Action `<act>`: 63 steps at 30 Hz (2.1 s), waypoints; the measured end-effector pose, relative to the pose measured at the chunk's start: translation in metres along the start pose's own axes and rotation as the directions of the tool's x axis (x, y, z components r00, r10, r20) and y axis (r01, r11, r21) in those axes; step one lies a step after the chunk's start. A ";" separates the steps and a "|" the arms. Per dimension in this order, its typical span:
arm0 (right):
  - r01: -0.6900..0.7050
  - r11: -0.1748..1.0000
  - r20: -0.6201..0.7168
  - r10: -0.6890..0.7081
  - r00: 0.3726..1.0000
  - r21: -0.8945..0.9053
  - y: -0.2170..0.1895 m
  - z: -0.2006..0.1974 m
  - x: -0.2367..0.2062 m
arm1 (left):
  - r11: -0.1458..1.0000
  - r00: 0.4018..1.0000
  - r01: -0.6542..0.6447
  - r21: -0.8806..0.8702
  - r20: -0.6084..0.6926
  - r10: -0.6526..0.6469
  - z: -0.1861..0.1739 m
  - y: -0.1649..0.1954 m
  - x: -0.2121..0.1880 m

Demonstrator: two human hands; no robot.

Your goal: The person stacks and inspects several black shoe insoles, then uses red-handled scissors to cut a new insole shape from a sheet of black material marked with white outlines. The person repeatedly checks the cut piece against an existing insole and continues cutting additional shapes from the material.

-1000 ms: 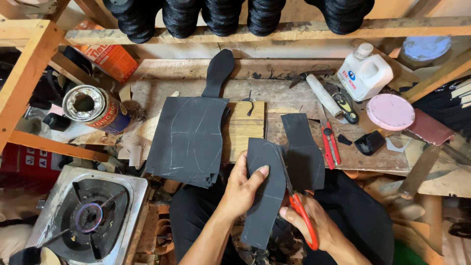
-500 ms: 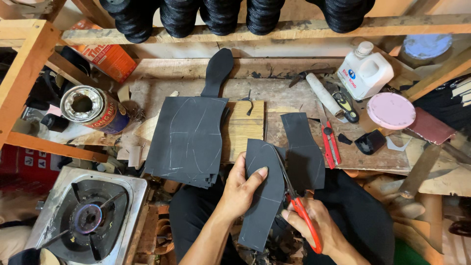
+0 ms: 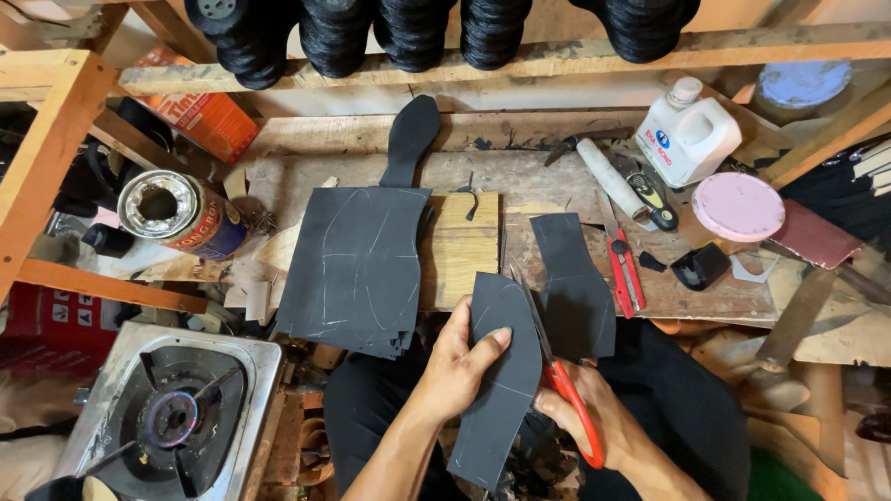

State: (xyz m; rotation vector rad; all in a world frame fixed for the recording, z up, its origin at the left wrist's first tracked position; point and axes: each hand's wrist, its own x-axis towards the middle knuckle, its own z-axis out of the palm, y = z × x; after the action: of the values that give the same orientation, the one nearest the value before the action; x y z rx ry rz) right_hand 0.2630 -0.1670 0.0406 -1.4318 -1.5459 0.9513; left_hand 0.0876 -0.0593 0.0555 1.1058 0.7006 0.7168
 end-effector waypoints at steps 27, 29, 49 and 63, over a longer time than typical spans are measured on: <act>-0.485 0.862 0.228 0.447 0.865 0.151 0.007 -0.003 -0.002 | 0.999 0.999 0.031 0.016 0.028 -0.031 -0.011 0.007 0.002; -0.440 0.886 0.180 0.413 0.892 0.145 0.009 0.001 -0.001 | 0.996 0.996 0.092 0.004 0.010 -0.092 -0.009 0.008 0.001; -0.393 0.911 0.053 0.389 0.920 0.128 0.017 0.011 -0.004 | 0.988 0.979 0.152 0.011 0.134 -0.152 -0.014 0.007 -0.004; -0.292 0.956 0.131 0.285 0.950 0.038 0.005 -0.018 -0.015 | 0.966 0.944 0.230 0.117 0.215 -0.251 -0.023 0.025 -0.004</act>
State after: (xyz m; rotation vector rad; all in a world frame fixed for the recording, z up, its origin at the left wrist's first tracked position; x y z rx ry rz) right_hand 0.2818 -0.1818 0.0415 -1.6123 -1.4069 1.2698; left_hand 0.0630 -0.0428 0.0732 1.1404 0.6618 0.3445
